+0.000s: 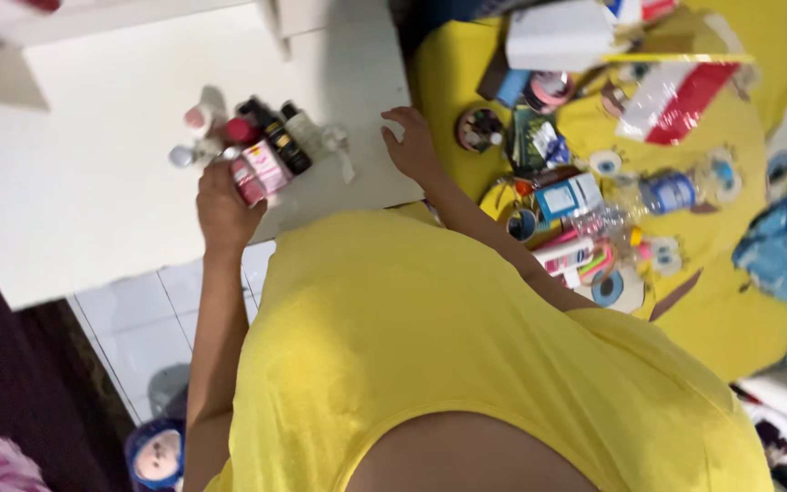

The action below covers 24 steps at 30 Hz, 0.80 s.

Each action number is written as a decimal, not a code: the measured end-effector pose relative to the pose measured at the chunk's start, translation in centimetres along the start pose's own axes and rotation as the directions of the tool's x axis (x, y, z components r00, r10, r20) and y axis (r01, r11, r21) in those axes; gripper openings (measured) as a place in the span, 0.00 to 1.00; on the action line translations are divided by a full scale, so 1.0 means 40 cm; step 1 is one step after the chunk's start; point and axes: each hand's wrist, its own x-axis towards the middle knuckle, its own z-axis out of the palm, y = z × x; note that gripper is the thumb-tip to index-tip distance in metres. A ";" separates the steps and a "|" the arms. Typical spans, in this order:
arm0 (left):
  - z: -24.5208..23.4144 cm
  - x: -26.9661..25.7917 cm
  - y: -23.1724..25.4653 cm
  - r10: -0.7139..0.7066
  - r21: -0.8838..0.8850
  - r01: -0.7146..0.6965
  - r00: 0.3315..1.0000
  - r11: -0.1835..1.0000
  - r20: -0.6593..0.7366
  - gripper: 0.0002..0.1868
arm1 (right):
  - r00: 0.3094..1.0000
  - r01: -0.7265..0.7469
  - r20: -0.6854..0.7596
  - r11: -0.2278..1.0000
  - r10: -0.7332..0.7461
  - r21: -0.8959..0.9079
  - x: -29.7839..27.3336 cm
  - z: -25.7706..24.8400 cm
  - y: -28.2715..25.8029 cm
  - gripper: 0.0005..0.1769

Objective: The person wipes a white shelf surface with a tissue, then removes several small bottles and boxes from the shelf, wipes the shelf again, and places the items back. The person also handles a small round container and continues wiping the shelf surface.

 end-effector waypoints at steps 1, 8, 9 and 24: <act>-0.002 0.004 0.000 -0.002 -0.034 0.002 1.000 0.999 0.011 0.40 | 0.997 -0.068 -0.023 0.996 0.069 0.051 -0.008 -0.020 0.017 0.16; -0.126 -0.041 0.056 -0.051 -0.092 0.047 0.998 0.995 -0.040 0.35 | 0.805 0.057 -0.590 0.998 -0.054 -0.014 0.103 -0.302 0.267 0.09; -0.151 -0.038 0.074 -0.050 -0.103 0.045 0.998 0.994 -0.046 0.35 | 0.768 0.035 -0.638 0.999 -0.049 -0.035 0.143 -0.368 0.307 0.08; -0.170 0.214 0.410 -0.046 -0.609 -0.030 0.993 0.793 -0.110 0.40 | 0.982 -0.155 0.007 0.832 0.187 -0.533 0.553 -0.814 0.548 0.28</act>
